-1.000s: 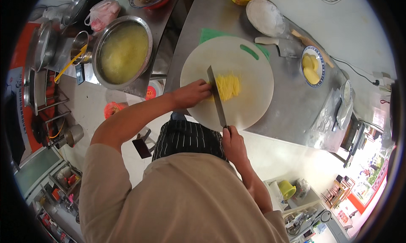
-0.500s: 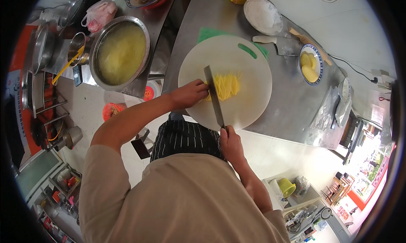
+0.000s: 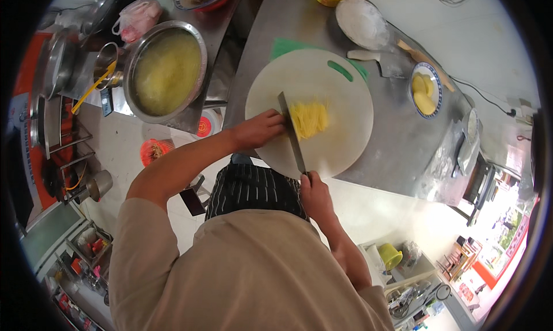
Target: The person slices peeled potatoes into thin strips on a white cutting board using a chef's knife. The person repeatedly slices the potato, gathers the strips, and transfers them into a nearby metal bowl. The process is repeated with additional potato pieces.
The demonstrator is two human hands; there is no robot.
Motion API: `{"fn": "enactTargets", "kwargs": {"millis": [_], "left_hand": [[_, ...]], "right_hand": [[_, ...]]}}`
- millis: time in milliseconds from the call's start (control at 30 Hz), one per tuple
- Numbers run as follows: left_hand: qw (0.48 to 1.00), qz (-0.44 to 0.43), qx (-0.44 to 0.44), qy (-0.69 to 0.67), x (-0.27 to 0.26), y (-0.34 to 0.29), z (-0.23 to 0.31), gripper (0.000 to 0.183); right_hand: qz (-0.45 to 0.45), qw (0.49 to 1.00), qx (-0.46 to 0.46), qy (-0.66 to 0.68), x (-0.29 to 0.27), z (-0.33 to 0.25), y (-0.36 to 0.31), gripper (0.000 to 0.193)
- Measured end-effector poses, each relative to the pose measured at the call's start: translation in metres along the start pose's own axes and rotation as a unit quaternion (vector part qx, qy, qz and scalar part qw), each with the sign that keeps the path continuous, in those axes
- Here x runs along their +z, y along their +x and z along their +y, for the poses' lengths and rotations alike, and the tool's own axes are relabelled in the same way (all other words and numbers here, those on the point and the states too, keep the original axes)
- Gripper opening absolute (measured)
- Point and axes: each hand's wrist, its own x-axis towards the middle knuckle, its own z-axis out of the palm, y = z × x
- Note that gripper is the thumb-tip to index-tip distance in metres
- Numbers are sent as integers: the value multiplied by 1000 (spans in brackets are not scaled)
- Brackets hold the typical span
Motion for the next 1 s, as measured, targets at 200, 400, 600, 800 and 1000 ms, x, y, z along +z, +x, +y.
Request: {"fn": "enactTargets", "kwargs": {"millis": [200,400,600,800,1000], "left_hand": [[1000,15,-1,17,3,0,-1,21],[991,102,-83,-23,-2,-8,7,20],[972,171,-159,5,-28,-38,10,28],[992,59,-103,43,-15,-23,24,32],[994,-11,-52,98,-16,-8,21,32]], "right_hand": [[18,1000,-19,-7,7,7,8,36],[33,999,16,3,11,16,14,40],[13,999,40,28,-12,27,-2,37],[13,1000,11,23,-11,35,1,33],[14,999,-32,14,5,28,-8,32]]}}
